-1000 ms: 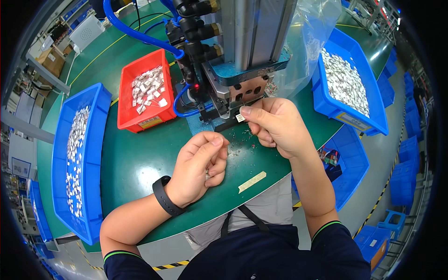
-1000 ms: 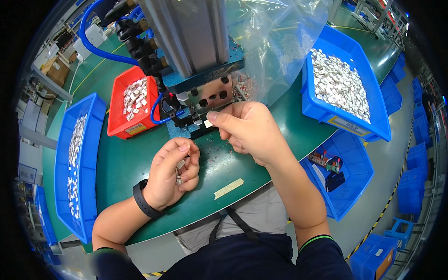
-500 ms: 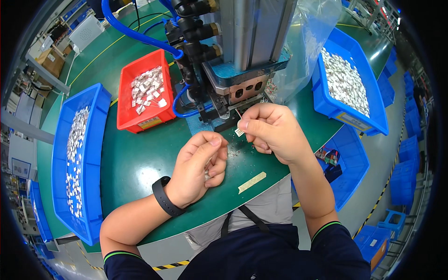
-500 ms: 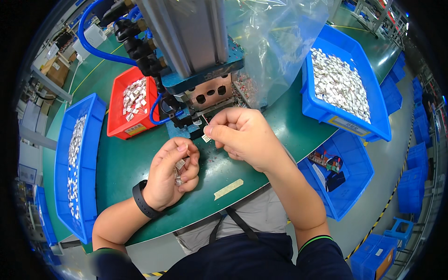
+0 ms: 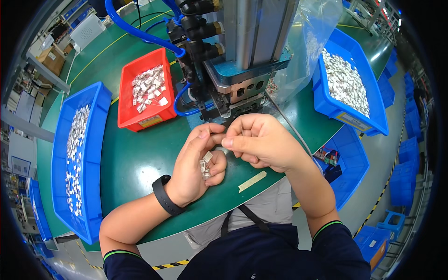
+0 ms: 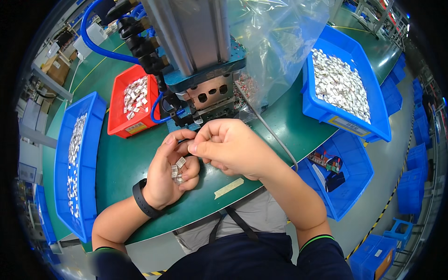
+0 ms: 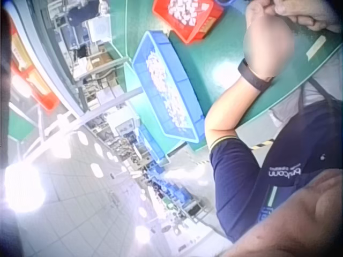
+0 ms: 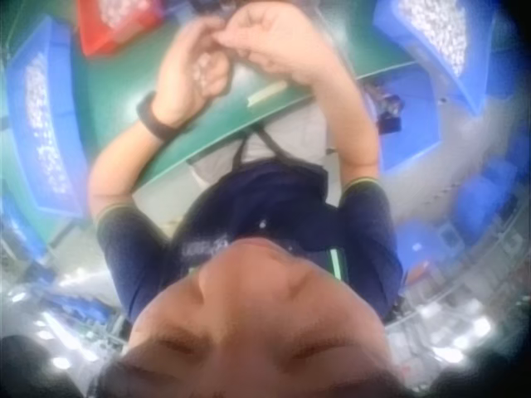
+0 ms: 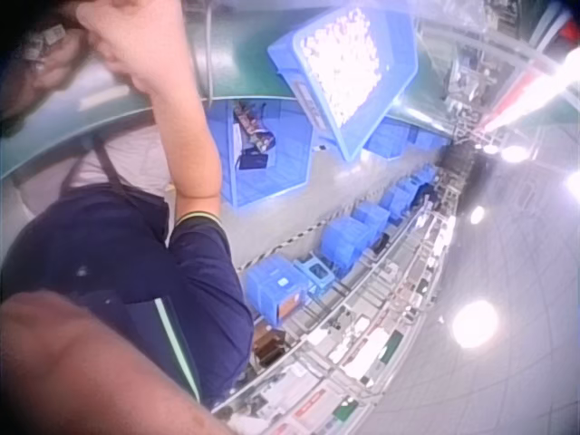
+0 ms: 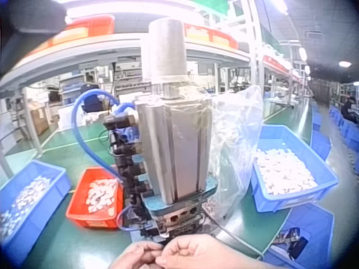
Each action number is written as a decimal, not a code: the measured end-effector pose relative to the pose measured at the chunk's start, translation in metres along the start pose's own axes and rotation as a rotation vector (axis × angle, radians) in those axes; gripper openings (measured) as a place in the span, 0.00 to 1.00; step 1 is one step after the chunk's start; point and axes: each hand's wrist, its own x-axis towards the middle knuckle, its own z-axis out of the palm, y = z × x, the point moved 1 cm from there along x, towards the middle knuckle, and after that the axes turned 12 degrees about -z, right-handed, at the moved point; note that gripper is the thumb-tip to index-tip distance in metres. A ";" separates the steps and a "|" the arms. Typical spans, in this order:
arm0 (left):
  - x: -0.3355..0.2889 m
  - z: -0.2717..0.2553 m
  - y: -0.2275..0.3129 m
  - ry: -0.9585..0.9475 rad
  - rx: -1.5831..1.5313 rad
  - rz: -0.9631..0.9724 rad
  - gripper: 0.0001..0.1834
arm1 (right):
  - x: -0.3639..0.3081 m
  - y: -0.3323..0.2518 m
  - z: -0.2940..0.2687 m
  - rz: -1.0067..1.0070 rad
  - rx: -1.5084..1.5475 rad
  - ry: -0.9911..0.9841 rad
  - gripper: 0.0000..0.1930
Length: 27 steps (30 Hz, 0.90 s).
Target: The person assembles small white electronic components by hand at a factory workstation. They pick up individual parts from a red bin, insert them into a vertical machine, and then place the processed items into a blue bin. The process is repeated continuously throughout the clip.
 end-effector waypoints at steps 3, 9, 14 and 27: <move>0.000 0.002 0.000 0.013 -0.006 -0.021 0.19 | 0.001 0.010 0.002 -0.202 -0.309 -0.066 0.08; 0.000 -0.001 -0.001 -0.016 0.043 -0.030 0.19 | 0.001 0.008 0.020 -0.353 -0.859 -0.146 0.11; 0.000 0.000 0.000 -0.013 0.029 -0.055 0.18 | -0.004 0.006 0.015 -0.298 -0.698 -0.085 0.08; 0.001 -0.003 -0.006 0.005 -0.021 0.015 0.04 | -0.012 0.015 -0.003 -0.220 -0.201 0.014 0.06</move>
